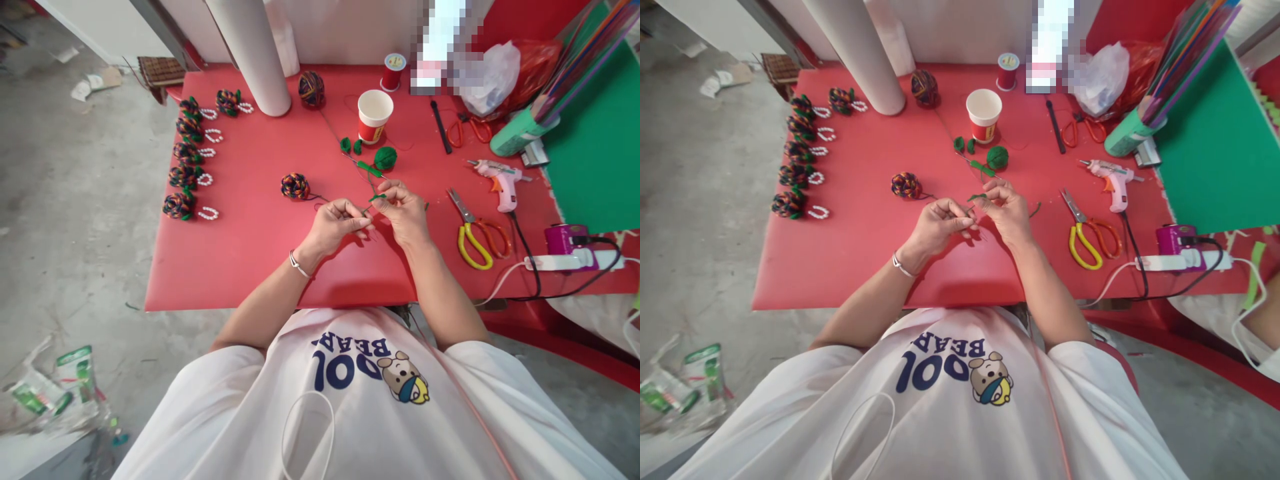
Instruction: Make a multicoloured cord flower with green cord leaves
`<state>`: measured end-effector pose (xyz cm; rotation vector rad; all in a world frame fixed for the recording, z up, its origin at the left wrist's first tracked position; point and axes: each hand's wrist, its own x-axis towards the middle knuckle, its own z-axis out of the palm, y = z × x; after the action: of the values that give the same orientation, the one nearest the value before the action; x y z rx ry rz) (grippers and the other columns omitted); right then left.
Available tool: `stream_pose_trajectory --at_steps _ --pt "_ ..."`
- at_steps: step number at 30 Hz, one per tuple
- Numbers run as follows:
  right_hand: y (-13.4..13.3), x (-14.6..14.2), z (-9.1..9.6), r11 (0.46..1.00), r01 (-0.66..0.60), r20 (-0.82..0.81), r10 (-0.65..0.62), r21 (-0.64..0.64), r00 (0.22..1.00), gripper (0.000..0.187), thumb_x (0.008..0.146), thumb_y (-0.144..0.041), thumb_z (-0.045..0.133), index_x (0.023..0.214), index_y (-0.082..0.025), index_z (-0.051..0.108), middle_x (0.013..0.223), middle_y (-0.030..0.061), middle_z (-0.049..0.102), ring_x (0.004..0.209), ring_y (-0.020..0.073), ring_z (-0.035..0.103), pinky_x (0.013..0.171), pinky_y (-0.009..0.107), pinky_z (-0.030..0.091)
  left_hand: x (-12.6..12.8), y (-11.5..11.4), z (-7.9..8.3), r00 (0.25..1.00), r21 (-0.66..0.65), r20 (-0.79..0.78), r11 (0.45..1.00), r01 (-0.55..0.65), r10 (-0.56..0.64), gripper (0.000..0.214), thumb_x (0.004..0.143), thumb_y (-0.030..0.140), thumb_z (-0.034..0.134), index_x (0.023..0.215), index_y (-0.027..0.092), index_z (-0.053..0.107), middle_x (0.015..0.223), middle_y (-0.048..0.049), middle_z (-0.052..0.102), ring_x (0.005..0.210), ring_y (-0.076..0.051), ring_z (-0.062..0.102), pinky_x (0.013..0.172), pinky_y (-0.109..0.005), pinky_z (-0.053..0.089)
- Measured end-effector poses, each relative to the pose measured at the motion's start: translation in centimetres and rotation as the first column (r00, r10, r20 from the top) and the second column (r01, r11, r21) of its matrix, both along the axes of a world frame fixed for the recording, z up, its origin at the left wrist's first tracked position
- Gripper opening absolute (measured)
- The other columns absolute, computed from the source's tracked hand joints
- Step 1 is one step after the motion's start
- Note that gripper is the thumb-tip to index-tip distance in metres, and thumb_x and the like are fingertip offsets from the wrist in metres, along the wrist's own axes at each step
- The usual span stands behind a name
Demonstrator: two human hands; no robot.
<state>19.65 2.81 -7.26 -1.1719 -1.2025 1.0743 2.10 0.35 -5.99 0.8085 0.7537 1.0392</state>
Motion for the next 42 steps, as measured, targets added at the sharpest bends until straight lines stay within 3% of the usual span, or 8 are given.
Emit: stream_pose_trajectory --at_steps 9,19,26,35,42 --pt "-0.1 -0.2 0.1 1.000 0.012 -0.105 -0.015 -0.026 0.994 0.046 0.066 -0.057 0.096 0.065 -0.024 0.064 0.099 0.0012 0.070 0.107 0.0222 0.066 0.105 0.044 0.050 -0.1 0.1 -0.1 0.999 -0.087 0.032 0.996 -0.007 0.010 0.055 0.050 0.037 0.108 0.071 0.013 0.064 0.077 -0.0035 0.078 0.061 -0.014 0.075 0.063 -0.026 0.066" --pt "0.1 -0.3 -0.1 0.995 0.021 -0.144 -0.035 -0.096 0.989 0.060 0.058 -0.070 0.095 0.065 -0.024 0.058 0.091 0.0005 0.070 0.083 0.0154 0.063 0.079 0.033 0.056 0.2 0.0 0.0 1.000 -0.082 0.017 0.997 -0.003 0.005 0.057 0.048 0.040 0.108 0.069 0.014 0.063 0.072 -0.0016 0.076 0.058 -0.012 0.071 0.059 -0.026 0.063" --pt "0.0 -0.6 0.6 0.984 -0.043 -0.230 0.001 -0.176 0.973 0.067 0.052 -0.074 0.096 0.066 -0.023 0.056 0.085 -0.0012 0.070 0.057 0.0071 0.047 0.047 0.025 0.040 0.1 0.1 -0.3 0.999 -0.068 0.037 0.998 0.003 -0.001 0.057 0.051 0.037 0.108 0.073 0.016 0.060 0.075 -0.0016 0.076 0.059 -0.013 0.071 0.061 -0.027 0.062" --pt "-0.5 -0.4 1.8 0.971 -0.109 -0.289 0.044 -0.214 0.956 0.067 0.056 -0.073 0.096 0.072 -0.023 0.055 0.084 -0.0007 0.077 0.053 0.0060 0.054 0.037 0.020 0.031 0.2 0.0 -0.1 0.999 -0.075 0.043 0.997 0.006 -0.003 0.064 0.051 0.036 0.108 0.082 0.018 0.055 0.070 0.0013 0.076 0.059 -0.015 0.073 0.058 -0.025 0.061" --pt "-0.4 -0.6 2.1 0.967 -0.119 -0.361 0.030 -0.227 0.932 0.070 0.051 -0.076 0.096 0.076 -0.025 0.055 0.070 -0.0060 0.071 0.055 0.0085 0.063 0.038 0.018 0.037 -0.1 0.1 -0.3 0.998 -0.108 0.056 0.994 0.008 -0.002 0.062 0.055 0.034 0.107 0.083 0.018 0.055 0.071 0.0014 0.076 0.063 -0.016 0.076 0.058 -0.023 0.062"
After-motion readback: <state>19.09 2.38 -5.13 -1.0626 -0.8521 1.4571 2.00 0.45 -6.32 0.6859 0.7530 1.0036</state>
